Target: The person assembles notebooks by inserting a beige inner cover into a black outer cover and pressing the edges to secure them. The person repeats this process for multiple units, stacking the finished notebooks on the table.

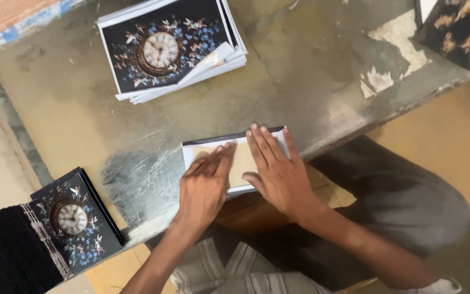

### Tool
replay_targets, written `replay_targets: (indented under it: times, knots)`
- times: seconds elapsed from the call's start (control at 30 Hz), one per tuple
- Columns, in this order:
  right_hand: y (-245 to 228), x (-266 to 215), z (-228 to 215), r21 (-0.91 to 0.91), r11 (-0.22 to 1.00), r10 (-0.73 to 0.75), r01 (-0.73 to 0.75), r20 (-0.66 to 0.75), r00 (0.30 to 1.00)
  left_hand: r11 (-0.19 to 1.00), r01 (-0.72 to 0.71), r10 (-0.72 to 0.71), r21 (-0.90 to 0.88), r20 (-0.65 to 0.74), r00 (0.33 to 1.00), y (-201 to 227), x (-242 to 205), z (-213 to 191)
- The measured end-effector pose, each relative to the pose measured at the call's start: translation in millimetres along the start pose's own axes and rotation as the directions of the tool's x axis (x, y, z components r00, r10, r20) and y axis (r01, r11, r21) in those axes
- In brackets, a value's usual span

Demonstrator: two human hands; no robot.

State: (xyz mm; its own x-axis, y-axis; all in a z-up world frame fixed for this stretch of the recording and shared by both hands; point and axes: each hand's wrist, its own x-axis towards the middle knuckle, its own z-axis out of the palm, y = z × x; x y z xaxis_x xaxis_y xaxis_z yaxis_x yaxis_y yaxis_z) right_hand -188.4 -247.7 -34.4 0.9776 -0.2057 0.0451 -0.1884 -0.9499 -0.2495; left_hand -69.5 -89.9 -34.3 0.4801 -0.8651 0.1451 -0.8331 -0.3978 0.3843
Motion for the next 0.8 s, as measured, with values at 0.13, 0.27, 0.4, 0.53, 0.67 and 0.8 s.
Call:
replay_targets:
  times: [0.13, 0.27, 0.4, 0.53, 0.67, 0.8]
  knots:
    - [5, -13, -3, -0.078, 0.991, 0.113, -0.11, 0.036, 0.993, 0.999, 0.041, -0.04, -0.01, 0.044, 0.998, -1, -2, -7]
    - [14, -17, -8, -0.113, 0.978, 0.177, -0.173, 0.024, 0.984, 0.993, 0.022, -0.045, 0.116, 0.194, 0.98, 11, 7, -7]
    - [17, -18, -5, -0.317, 0.941, 0.15, -0.121, 0.071, 0.986, 0.992, -0.122, 0.122, -0.01, 0.163, 0.979, 23, 19, 8]
    - [17, -18, -6, -0.237, 0.963, 0.14, -0.127, 0.039, 0.989, 1.0, 0.002, -0.006, 0.023, 0.161, 0.987, -6, -7, -7]
    - [12, -15, -10, -0.275, 0.956, 0.114, -0.105, 0.016, 0.993, 0.922, 0.245, -0.277, 0.299, 0.07, 0.958, -38, -51, -40]
    - [8, -17, -17, -0.298, 0.943, 0.175, -0.15, 0.059, 0.983, 0.932, 0.259, -0.266, 0.253, -0.005, 0.964, -34, -44, -38]
